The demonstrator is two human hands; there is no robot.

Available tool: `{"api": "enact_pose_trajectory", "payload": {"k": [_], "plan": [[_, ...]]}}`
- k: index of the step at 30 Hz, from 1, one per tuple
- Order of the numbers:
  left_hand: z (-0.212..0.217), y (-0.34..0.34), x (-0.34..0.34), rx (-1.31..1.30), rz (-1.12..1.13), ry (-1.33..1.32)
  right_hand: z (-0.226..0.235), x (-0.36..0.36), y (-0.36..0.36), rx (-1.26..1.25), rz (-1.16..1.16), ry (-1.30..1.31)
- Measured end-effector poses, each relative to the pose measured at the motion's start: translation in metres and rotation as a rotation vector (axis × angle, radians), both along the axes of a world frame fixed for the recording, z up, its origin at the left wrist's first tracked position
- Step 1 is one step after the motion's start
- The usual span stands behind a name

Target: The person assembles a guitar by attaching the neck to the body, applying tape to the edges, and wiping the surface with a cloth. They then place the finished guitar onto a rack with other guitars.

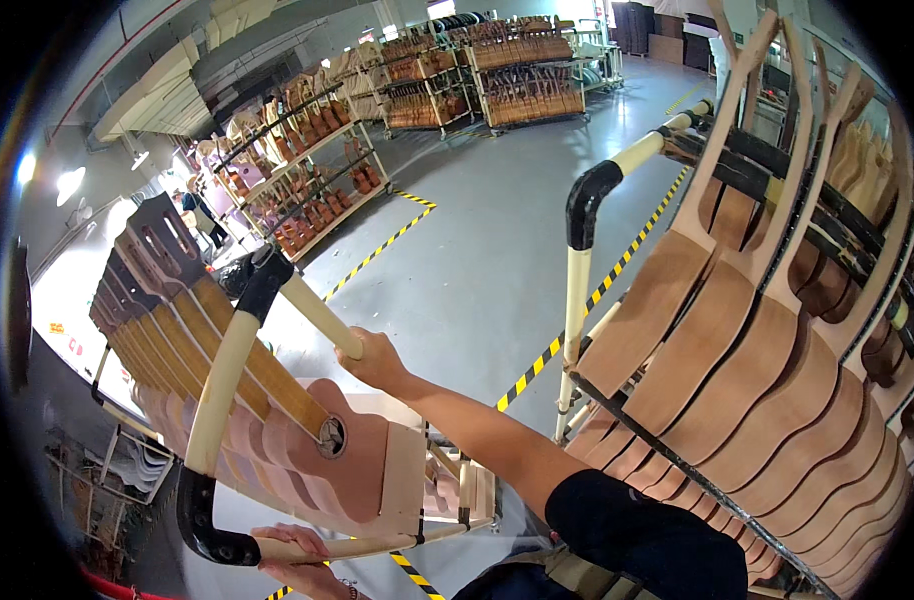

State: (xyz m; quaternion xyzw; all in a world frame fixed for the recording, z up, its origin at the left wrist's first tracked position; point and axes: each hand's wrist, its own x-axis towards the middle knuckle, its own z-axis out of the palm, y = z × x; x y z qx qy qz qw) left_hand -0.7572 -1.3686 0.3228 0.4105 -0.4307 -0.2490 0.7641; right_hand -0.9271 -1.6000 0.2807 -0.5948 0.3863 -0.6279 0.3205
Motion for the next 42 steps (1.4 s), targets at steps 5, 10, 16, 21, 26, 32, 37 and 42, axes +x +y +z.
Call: {"api": "enact_pose_trajectory", "payload": {"k": [5, 10, 16, 21, 26, 32, 37, 42], "plan": [[-0.001, -0.030, 0.003, -0.030, 0.031, -0.025, 0.000, 0.023, -0.035, -0.020, -0.062, 0.083], [-0.025, -0.063, 0.037, -0.082, 0.106, -0.196, 0.002, 0.057, -0.069, -0.043, -0.061, 0.072], [-0.030, -0.105, 0.070, -0.077, 0.087, -0.220, -0.005, 0.104, -0.121, 0.000, 0.027, 0.029], [-0.027, -0.147, 0.110, -0.039, 0.107, 0.196, -0.018, 0.188, -0.183, -0.157, 0.057, 0.019], [-0.068, -0.178, 0.147, 0.325, 0.329, -0.088, -0.100, 0.203, -0.285, 0.024, 0.499, -0.029], [-0.022, -0.216, 0.160, 0.122, 0.452, -0.274, -0.040, 0.254, -0.277, 0.093, 0.336, -0.056], [-0.036, -0.264, 0.186, 0.191, 0.692, -0.097, -0.064, 0.316, -0.327, 0.165, 0.497, -0.054], [-0.032, -0.340, 0.244, 0.124, 1.012, -0.169, -0.067, 0.397, -0.392, -0.047, 0.510, 0.042]]}}
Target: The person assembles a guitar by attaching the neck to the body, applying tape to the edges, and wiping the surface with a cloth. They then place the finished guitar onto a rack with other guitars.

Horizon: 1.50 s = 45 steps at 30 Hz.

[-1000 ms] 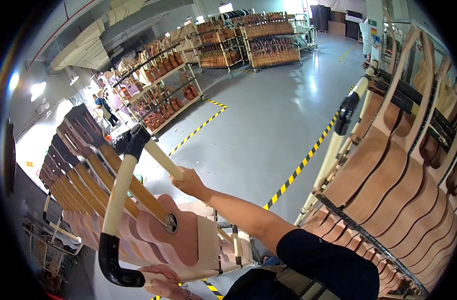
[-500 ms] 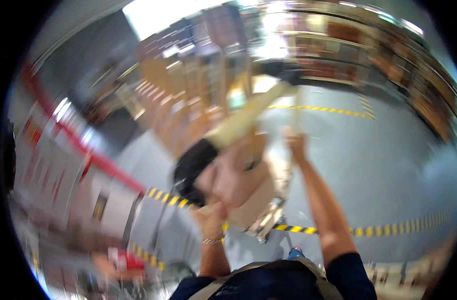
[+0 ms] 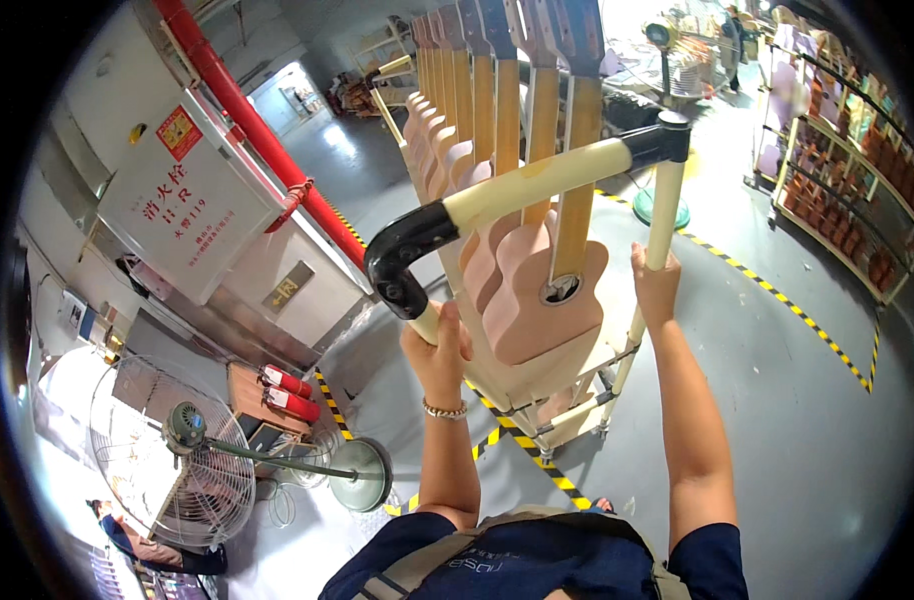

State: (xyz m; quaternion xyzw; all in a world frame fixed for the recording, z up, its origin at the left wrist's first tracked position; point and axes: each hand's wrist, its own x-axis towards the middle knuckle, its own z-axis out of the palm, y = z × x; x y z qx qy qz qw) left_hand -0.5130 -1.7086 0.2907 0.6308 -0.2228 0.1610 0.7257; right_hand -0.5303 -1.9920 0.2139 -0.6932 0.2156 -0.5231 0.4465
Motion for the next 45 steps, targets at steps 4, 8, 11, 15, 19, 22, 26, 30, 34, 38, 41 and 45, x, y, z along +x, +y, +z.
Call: {"api": "enact_pose_trajectory", "payload": {"k": [4, 8, 11, 15, 19, 22, 26, 30, 34, 38, 41, 45], "plan": [[0.006, -0.041, 0.048, -0.069, 0.055, 0.027, -0.001, 0.059, -0.037, -0.042, 0.050, 0.040], [0.003, -0.072, 0.108, -0.144, 0.039, 0.015, -0.002, 0.132, -0.076, -0.205, 0.032, 0.023], [0.005, -0.100, 0.154, -0.193, 0.005, 0.027, -0.003, 0.190, -0.110, -0.203, 0.049, 0.067], [-0.002, -0.141, 0.220, -0.125, 0.028, 0.053, -0.012, 0.268, -0.160, -0.153, 0.106, 0.078], [-0.008, -0.172, 0.296, -0.065, 0.097, 0.028, 0.008, 0.338, -0.181, 0.099, 0.304, 0.107], [-0.001, -0.200, 0.346, -0.060, 0.132, 0.039, 0.010, 0.397, -0.208, 0.045, 0.350, 0.083], [0.002, -0.231, 0.422, -0.082, 0.155, 0.020, 0.007, 0.485, -0.235, 0.064, 0.394, 0.013], [0.009, -0.249, 0.501, -0.142, 0.203, -0.010, 0.010, 0.578, -0.249, 0.002, 0.420, -0.015], [0.018, -0.268, 0.584, -0.120, 0.280, -0.004, 0.016, 0.661, -0.261, 0.013, 0.497, -0.040], [0.027, -0.286, 0.672, -0.126, 0.316, 0.017, 0.027, 0.754, -0.273, -0.002, 0.548, -0.024], [0.024, -0.288, 0.738, -0.093, 0.337, 0.026, 0.026, 0.822, -0.279, 0.021, 0.584, -0.040], [0.023, -0.304, 0.843, -0.106, 0.387, -0.065, 0.029, 0.933, -0.297, 0.008, 0.651, -0.055]]}}
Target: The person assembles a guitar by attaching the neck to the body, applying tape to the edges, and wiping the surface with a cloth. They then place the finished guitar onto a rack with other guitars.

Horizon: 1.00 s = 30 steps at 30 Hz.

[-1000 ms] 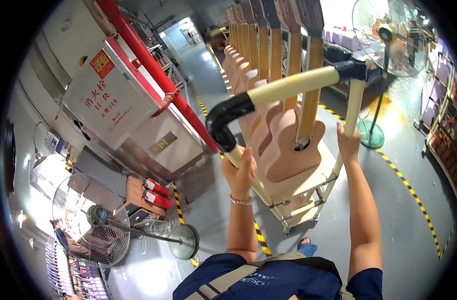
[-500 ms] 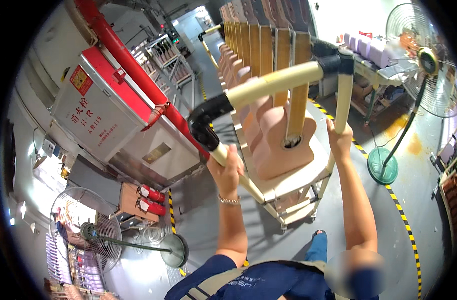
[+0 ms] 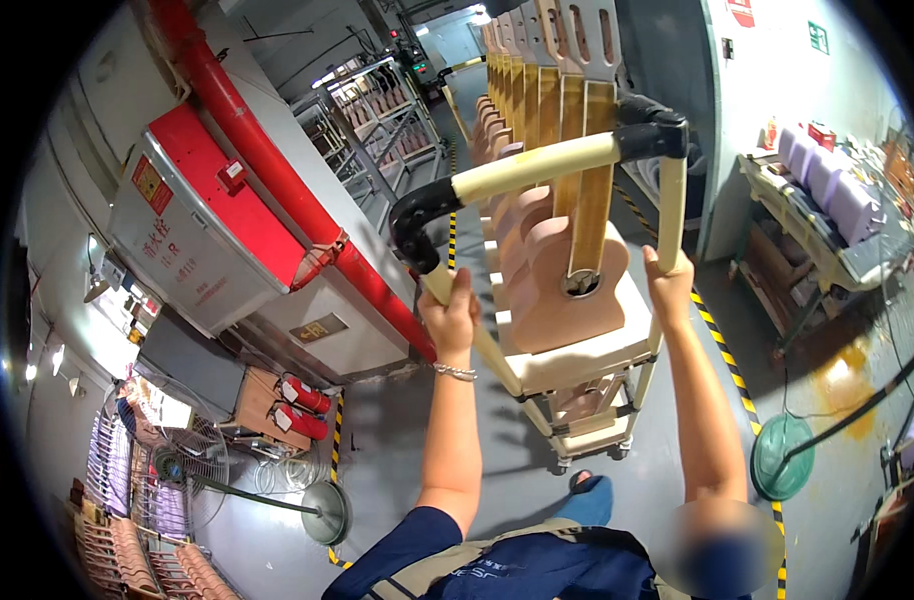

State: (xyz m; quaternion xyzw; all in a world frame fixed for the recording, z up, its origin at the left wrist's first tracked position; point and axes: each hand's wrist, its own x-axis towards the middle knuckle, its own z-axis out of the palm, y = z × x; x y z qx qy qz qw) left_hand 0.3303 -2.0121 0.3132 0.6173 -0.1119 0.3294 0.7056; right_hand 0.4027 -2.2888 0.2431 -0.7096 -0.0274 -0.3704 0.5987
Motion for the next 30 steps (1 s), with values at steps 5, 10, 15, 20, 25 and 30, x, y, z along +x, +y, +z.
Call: {"api": "enact_pose_trajectory", "payload": {"k": [5, 10, 15, 20, 25, 30], "plan": [[-0.011, -0.013, 0.126, 0.004, 0.001, 0.042, -0.005, 0.129, -0.014, 0.028, -0.032, 0.090], [-0.007, -0.024, 0.252, -0.007, -0.017, 0.069, 0.002, 0.260, -0.017, 0.123, -0.027, 0.242], [-0.002, -0.035, 0.380, 0.045, -0.015, 0.121, -0.016, 0.419, -0.041, 0.054, -0.100, 0.254], [0.002, -0.052, 0.505, 0.076, 0.011, 0.154, -0.022, 0.568, -0.058, 0.019, -0.079, 0.290], [-0.005, -0.060, 0.606, 0.089, 0.048, 0.150, -0.025, 0.674, -0.061, -0.017, -0.104, 0.334], [-0.022, -0.068, 0.721, 0.107, -0.009, 0.136, -0.042, 0.790, -0.062, 0.076, -0.132, 0.261]]}}
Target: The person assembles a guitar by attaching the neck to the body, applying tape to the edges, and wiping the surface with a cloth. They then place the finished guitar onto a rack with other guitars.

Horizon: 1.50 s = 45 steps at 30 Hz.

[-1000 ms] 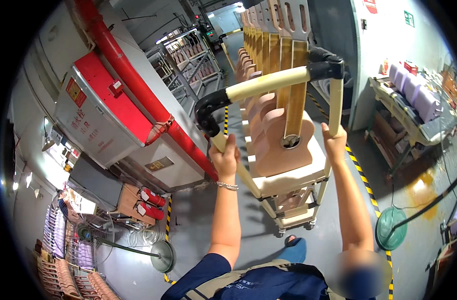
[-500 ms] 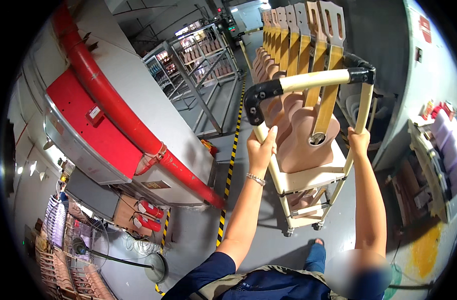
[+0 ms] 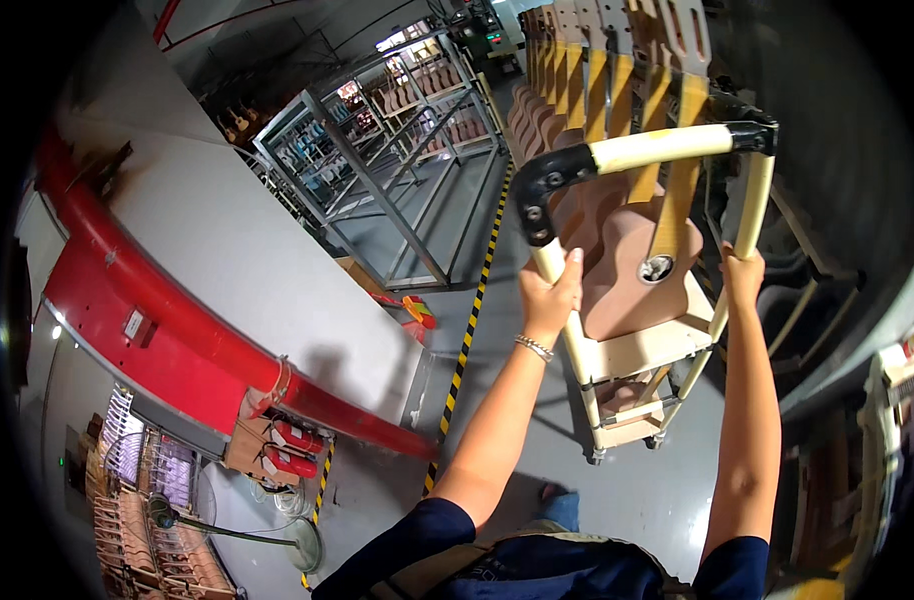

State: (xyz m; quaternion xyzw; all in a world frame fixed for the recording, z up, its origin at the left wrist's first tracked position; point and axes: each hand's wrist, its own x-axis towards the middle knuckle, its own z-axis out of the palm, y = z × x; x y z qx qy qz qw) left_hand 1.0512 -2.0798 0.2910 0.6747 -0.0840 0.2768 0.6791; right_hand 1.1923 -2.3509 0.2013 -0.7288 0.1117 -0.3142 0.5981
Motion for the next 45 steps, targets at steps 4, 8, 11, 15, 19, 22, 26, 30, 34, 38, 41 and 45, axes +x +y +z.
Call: {"api": "enact_pose_trajectory", "payload": {"k": [4, 8, 11, 15, 19, 22, 26, 30, 34, 38, 41, 45], "plan": [[-0.031, -0.002, 0.112, 0.045, -0.075, 0.004, -0.039, 0.115, -0.011, 0.000, 0.039, 0.012], [-0.065, 0.009, 0.241, 0.101, -0.041, -0.017, -0.078, 0.249, -0.012, 0.008, 0.074, 0.174], [-0.087, 0.012, 0.333, 0.127, -0.044, -0.055, -0.097, 0.339, -0.013, 0.147, 0.151, 0.338], [-0.079, 0.042, 0.440, 0.149, 0.016, 0.017, -0.093, 0.453, 0.017, 0.159, 0.190, 0.279], [-0.073, 0.080, 0.555, 0.050, 0.043, 0.002, -0.081, 0.565, 0.066, 0.146, 0.192, 0.254], [-0.070, 0.105, 0.643, 0.024, 0.085, 0.102, -0.045, 0.648, 0.101, 0.200, 0.182, 0.449], [-0.059, 0.135, 0.744, -0.019, 0.144, 0.109, -0.095, 0.791, 0.120, 0.170, 0.275, 0.377], [-0.059, 0.172, 0.844, 0.047, 0.229, 0.029, -0.088, 0.887, 0.158, 0.069, 0.332, 0.372], [-0.049, 0.189, 0.946, 0.106, 0.260, -0.077, -0.101, 1.019, 0.153, 0.099, 0.325, 0.372], [-0.056, 0.236, 1.047, 0.194, 0.322, 0.011, -0.067, 1.080, 0.230, 0.219, 0.309, 0.543], [-0.055, 0.254, 1.134, 0.180, 0.247, -0.120, -0.096, 1.196, 0.223, 0.129, 0.195, 0.367], [-0.075, 0.301, 1.239, 0.065, 0.137, -0.026, -0.089, 1.282, 0.279, 0.119, 0.309, 0.471]]}}
